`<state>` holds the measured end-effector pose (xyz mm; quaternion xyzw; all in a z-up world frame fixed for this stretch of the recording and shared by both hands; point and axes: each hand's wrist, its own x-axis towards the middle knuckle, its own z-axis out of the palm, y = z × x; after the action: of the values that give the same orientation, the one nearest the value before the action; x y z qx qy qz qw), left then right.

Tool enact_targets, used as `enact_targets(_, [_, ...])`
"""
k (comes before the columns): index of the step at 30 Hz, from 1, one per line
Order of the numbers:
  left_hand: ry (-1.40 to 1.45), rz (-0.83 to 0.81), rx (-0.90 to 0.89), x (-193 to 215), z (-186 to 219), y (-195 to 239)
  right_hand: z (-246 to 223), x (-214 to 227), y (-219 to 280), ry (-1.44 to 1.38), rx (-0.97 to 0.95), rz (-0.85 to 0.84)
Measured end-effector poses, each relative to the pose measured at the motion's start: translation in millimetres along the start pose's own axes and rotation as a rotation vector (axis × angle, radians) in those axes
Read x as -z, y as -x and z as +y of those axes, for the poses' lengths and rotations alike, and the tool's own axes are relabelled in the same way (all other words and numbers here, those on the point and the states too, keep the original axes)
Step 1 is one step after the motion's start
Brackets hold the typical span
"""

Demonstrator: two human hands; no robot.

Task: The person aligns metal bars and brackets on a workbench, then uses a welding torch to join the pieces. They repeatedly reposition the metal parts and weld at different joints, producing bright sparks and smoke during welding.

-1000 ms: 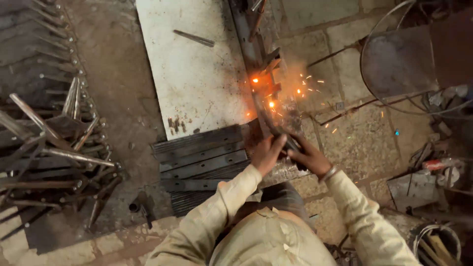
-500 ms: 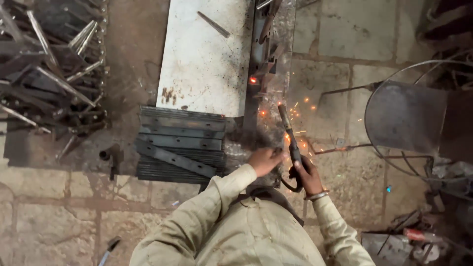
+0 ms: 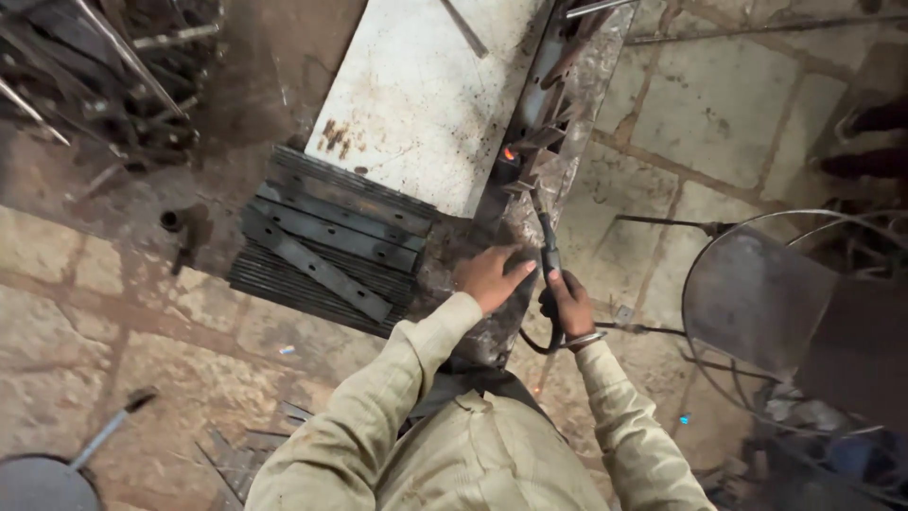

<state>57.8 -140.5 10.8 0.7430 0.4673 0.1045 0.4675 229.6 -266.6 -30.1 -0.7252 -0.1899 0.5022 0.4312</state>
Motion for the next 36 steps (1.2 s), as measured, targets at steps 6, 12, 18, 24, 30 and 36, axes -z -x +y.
enact_targets(6, [-0.001,-0.02,0.005,-20.1,-9.3,-24.2,-2.1,2.1,-29.0,-0.031,-0.009,-0.022])
enact_targets(12, [0.105,-0.067,-0.056,-3.4,8.3,-21.7,-6.8,-1.4,-36.6,-0.041,-0.01,-0.023])
enact_targets(18, [0.048,-0.145,-0.132,-17.9,-6.4,-20.2,-16.6,-6.1,-39.3,-0.08,-0.078,0.015])
enact_targets(24, [0.033,-0.161,-0.158,-9.5,-0.5,-19.5,-17.9,-6.5,-37.8,-0.099,-0.098,-0.006])
enact_targets(30, [0.14,-0.128,-0.175,6.2,10.1,-16.8,-17.8,-11.1,-40.4,-0.093,-0.04,-0.034])
enact_targets(36, [0.146,-0.095,-0.187,7.6,10.2,-16.6,-2.6,-6.7,-48.3,-0.026,-0.028,-0.05])
